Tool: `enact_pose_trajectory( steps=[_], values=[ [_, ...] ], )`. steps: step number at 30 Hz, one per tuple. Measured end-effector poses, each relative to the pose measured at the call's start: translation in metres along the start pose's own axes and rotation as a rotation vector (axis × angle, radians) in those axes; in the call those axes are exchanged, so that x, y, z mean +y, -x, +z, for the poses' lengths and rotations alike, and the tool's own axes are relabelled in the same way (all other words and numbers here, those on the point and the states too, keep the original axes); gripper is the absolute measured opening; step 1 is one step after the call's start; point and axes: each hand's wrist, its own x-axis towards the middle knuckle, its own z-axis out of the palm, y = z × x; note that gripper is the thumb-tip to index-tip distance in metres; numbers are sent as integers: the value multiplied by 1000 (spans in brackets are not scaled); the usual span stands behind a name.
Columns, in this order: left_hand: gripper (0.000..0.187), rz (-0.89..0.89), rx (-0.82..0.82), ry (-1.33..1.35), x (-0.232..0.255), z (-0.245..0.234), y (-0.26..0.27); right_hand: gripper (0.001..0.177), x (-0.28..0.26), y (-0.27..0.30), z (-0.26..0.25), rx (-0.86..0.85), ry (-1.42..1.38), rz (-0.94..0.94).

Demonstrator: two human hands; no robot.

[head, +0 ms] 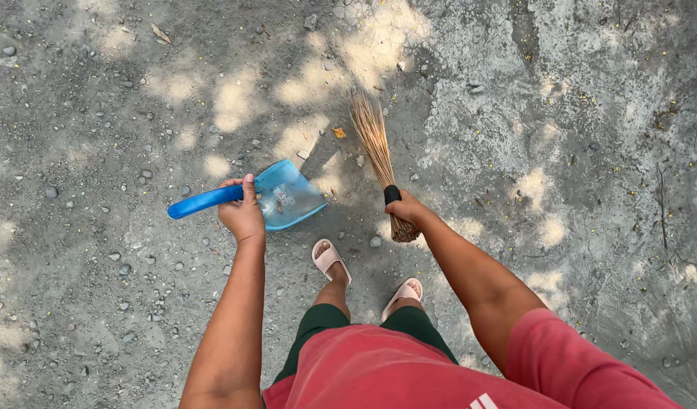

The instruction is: The person sweeps leaves and debris into a dustpan by hand and then transfers the collected waste into a black trash bag using the dustpan.

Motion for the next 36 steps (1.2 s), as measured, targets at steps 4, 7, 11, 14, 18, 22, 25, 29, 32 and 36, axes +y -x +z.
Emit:
enact_pose_trajectory(
  steps=[4,7,11,14,18,22,25,29,32,36],
  values=[
    [28,-13,8,-75,-20,6,0,68,-33,-17,8,-171,350,50],
    [28,-19,2,-45,-34,9,0,74,-51,37,-2,-386,528,-35],
    [29,-72,-6,2,-38,6,-7,76,-52,142,-34,-510,160,29],
    [29,-18,7,-54,-33,3,-5,75,-36,186,-20,-383,-84,197],
    [32,-69,-70,-112,-27,-4,8,66,16,178,37,-220,-188,178],
    [32,-77,-144,-85,-26,-17,26,62,13,163,57,-366,-104,227],
    [30,-85,-172,-21,-20,-33,41,68,-9,192,36,-473,-230,273],
    [30,-132,-51,-40,-6,-38,39,79,-13,185,17,-367,-63,103],
    [31,-150,10,-12,0,-42,28,77,0,146,24,-246,-77,-48],
    [31,-66,32,8,0,-40,8,60,-4,101,61,1,-252,73]
  ],
)
